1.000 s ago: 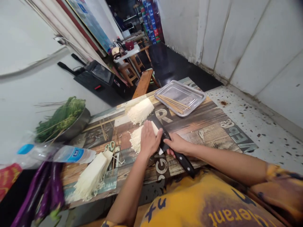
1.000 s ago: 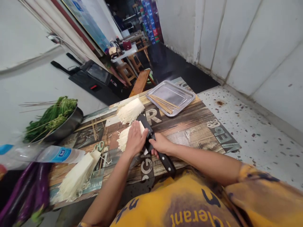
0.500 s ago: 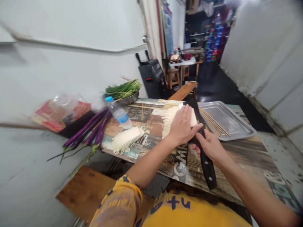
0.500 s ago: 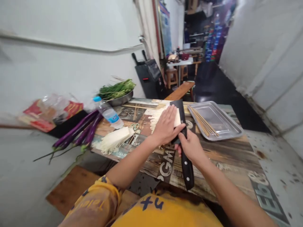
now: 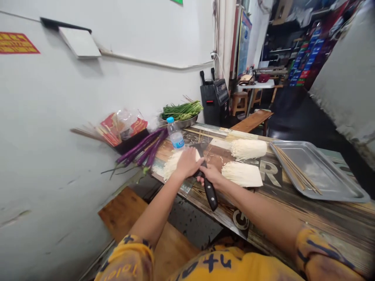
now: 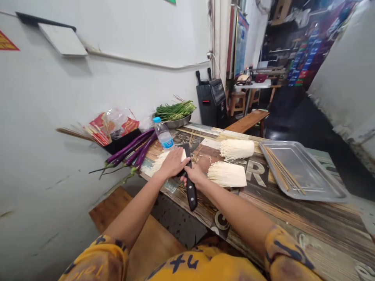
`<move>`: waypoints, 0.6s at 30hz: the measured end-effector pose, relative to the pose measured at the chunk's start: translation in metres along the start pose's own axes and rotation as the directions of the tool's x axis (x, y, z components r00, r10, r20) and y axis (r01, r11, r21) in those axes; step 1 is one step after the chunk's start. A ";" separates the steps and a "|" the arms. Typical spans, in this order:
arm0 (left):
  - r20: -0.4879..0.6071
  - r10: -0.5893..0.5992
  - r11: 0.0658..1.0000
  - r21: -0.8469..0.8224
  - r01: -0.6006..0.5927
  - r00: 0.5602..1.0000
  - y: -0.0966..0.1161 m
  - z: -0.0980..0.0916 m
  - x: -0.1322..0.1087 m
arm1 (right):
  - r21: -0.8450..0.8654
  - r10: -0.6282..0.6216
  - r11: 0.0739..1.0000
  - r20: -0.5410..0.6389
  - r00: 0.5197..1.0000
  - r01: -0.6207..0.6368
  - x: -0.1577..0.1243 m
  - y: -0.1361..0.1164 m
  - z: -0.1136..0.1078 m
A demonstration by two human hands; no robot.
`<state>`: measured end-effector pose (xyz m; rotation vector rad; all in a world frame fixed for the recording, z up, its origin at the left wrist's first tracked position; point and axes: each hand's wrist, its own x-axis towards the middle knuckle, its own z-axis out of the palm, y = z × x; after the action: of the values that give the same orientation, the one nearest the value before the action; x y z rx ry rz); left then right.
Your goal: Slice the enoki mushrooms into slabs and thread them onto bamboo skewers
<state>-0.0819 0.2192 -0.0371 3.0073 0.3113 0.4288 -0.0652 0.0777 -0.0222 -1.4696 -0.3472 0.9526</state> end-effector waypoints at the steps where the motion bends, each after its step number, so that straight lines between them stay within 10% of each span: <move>1: 0.007 -0.011 1.000 0.009 0.011 1.000 -0.010 0.006 -0.001 | -0.010 0.022 1.000 0.007 1.000 -0.022 0.007 0.001 0.006; 6: 0.033 -0.050 0.998 0.036 0.049 0.998 -0.032 0.023 -0.003 | -0.028 0.053 0.998 -0.036 0.998 -0.054 0.008 0.002 -0.003; 11: 0.033 -0.077 0.995 0.062 0.075 0.997 -0.025 0.019 -0.008 | -0.006 -0.001 1.000 -0.202 0.979 0.000 -0.050 0.003 -0.073; 18: 0.062 0.369 0.929 -0.064 -0.365 0.927 0.087 0.023 0.002 | 0.080 -0.079 0.984 -0.614 0.785 0.162 -0.157 0.038 -0.152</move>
<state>-0.0574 0.1332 -0.0486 3.0175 -0.2725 0.3444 -0.0635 -0.1442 -0.0236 -1.5278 0.0986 0.3449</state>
